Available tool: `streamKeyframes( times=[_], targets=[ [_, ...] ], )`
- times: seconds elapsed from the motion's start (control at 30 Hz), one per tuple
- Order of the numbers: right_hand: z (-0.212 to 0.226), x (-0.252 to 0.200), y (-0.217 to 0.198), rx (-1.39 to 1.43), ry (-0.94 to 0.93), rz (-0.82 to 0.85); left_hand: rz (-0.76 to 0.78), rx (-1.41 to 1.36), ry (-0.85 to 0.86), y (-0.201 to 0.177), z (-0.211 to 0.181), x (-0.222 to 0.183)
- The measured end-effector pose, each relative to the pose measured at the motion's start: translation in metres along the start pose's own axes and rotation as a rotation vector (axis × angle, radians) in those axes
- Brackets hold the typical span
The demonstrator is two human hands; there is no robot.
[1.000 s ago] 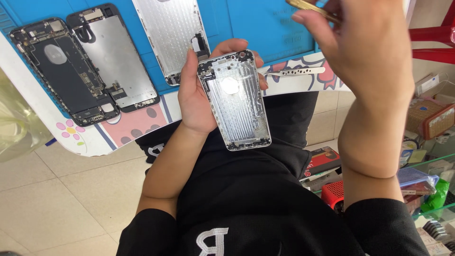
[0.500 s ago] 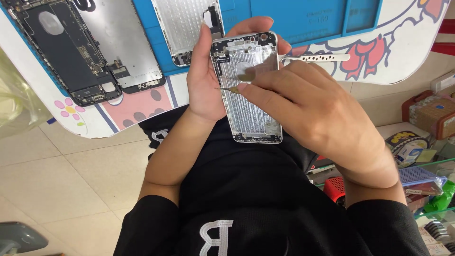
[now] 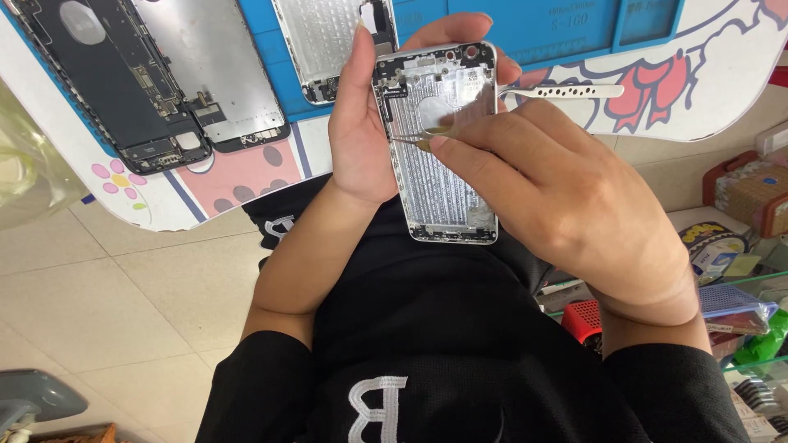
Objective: The recorder is disassembling or repairing the internal components of a mobile phone chassis using tools.
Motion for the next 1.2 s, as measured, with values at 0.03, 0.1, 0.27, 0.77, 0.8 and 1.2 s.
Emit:
streamKeyframes(
  times=[0.03, 0.1, 0.27, 0.77, 0.8, 1.2],
  targets=[
    [-0.0001, -0.0001, 0.0000, -0.024, -0.008, -0.014, -0.003, 0.041, 0.007, -0.0007, -0.0004, -0.0001],
    [-0.0011, 0.0000, 0.0004, -0.048, -0.016, -0.028, -0.006, 0.081, 0.015, -0.0014, -0.0008, 0.0003],
    [-0.0001, 0.0013, 0.0013, -0.036, -0.038, -0.032, -0.024, 0.025, -0.007, -0.0010, 0.0000, 0.0010],
    [-0.0047, 0.0002, 0.0036, 0.009, -0.029, -0.012, 0.012, 0.024, 0.011, -0.0044, 0.0013, -0.0018],
    [-0.0055, 0.0001, 0.0040, 0.008, -0.027, -0.015, 0.015, 0.025, 0.008, -0.0019, 0.0008, -0.0005],
    [-0.0058, 0.0001, 0.0036, 0.048, -0.042, -0.042, -0.022, 0.060, 0.010, -0.0010, 0.0008, -0.0009]
  ],
)
Point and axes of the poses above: each hand's wrist, its own x-axis towards the middle knuckle, its own y-axis out of the palm, z = x × y, the point moved 6 cm from there along x, towards the middle knuckle, and after that the axes turned 15 degrees about y, right-handed, at the moved point
